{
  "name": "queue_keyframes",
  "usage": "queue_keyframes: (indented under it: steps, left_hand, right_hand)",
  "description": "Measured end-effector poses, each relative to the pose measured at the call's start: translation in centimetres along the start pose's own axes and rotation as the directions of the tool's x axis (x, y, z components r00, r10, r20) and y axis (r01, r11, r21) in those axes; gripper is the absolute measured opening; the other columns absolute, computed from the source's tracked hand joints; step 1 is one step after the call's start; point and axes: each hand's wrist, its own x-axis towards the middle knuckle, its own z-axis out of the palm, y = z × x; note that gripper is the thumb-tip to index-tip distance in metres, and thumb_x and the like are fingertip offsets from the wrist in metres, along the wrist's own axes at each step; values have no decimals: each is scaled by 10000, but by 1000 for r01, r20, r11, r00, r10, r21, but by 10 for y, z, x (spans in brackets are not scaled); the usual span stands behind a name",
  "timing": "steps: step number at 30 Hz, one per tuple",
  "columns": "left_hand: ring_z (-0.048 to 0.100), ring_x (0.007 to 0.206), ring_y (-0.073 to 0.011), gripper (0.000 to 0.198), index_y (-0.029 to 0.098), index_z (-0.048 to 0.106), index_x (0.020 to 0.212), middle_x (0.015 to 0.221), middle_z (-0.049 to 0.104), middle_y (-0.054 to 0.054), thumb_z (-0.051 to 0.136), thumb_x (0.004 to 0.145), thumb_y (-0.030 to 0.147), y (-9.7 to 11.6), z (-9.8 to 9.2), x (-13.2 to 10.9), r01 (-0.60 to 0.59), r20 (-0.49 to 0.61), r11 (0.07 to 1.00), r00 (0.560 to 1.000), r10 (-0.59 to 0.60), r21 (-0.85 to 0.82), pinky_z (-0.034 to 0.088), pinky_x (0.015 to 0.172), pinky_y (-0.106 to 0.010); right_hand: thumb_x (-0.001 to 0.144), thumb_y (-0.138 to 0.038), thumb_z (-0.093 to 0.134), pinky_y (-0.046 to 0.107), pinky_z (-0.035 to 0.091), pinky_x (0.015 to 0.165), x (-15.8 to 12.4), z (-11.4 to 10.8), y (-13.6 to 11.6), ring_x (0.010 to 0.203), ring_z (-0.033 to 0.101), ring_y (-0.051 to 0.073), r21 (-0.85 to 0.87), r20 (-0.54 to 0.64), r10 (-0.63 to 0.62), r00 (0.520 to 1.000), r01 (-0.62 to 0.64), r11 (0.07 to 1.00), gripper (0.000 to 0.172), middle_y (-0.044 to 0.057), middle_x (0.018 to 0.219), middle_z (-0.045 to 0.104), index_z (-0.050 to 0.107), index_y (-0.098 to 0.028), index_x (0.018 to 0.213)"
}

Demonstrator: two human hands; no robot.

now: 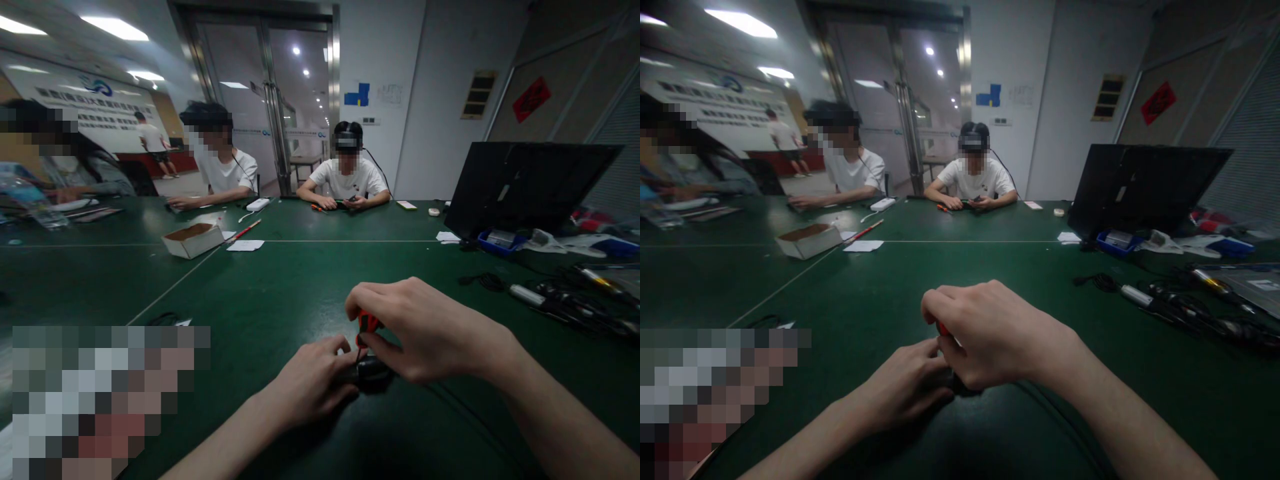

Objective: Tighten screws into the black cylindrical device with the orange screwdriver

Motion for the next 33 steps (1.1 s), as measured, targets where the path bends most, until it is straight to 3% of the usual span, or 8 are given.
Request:
queue_keyframes:
  steps: [7, 10, 17, 22, 26, 33]
  left_hand:
    - [603, 951, -262, 358, 262, 568, 1211, 1155, 572, -82, 623, 858, 283, 2, -1, 0, 41, 8, 999, 999, -41, -2, 509, 788, -354]
    - [599, 965, -273, 302, 240, 591, 1153, 1155, 573, -87, 622, 856, 280, 4, -2, 1, 48, 7, 999, 999, -48, 0, 506, 774, -353]
    - [594, 979, -261, 339, 263, 573, 1192, 1168, 573, -76, 618, 856, 262, 3, -5, 1, 30, 19, 999, 999, -30, -13, 504, 791, -338]
    - [599, 967, -263, 348, 259, 574, 1199, 1160, 579, -81, 618, 854, 275, 3, -4, 1, 43, 26, 999, 999, -43, -7, 506, 775, -337]
    - [603, 970, -262, 343, 252, 577, 1188, 1166, 581, -80, 624, 849, 275, 4, -3, 1, 44, 8, 999, 999, -44, -3, 504, 788, -342]
    - [596, 998, -266, 313, 260, 585, 1169, 1174, 574, -78, 615, 858, 252, 3, -3, 1, 28, 21, 999, 999, -28, -24, 508, 809, -345]
  right_hand:
    - [908, -248, 541, 255, 256, 537, 3, 2, 4, 623, 480, 103, -130, -33, 4, 999, -8, 991, 59, -18, 823, 596, 526, -206, 947]
    - [912, -284, 552, 254, 238, 525, 3, 2, 4, 596, 456, 100, -160, -29, -2, 1000, -3, 987, 92, -26, 768, 574, 523, -204, 873]
    - [875, -179, 529, 247, 316, 572, 0, 1, 0, 717, 553, 111, -10, 5, 2, 1000, -2, 1000, 157, 2, 937, 635, 513, -188, 1031]
    - [910, -248, 547, 253, 265, 536, 3, 2, 1, 637, 516, 109, -123, -18, 14, 1000, -16, 992, 72, -15, 833, 622, 521, -201, 959]
    - [895, -329, 599, 257, 255, 525, 4, 2, 3, 599, 501, 111, -163, -20, 35, 999, -38, 986, 151, -19, 760, 616, 533, -196, 869]
    - [843, -169, 545, 256, 349, 593, 0, 0, -1, 732, 572, 126, -1, -10, 15, 1000, -15, 1000, 198, 40, 977, 653, 542, -162, 1042]
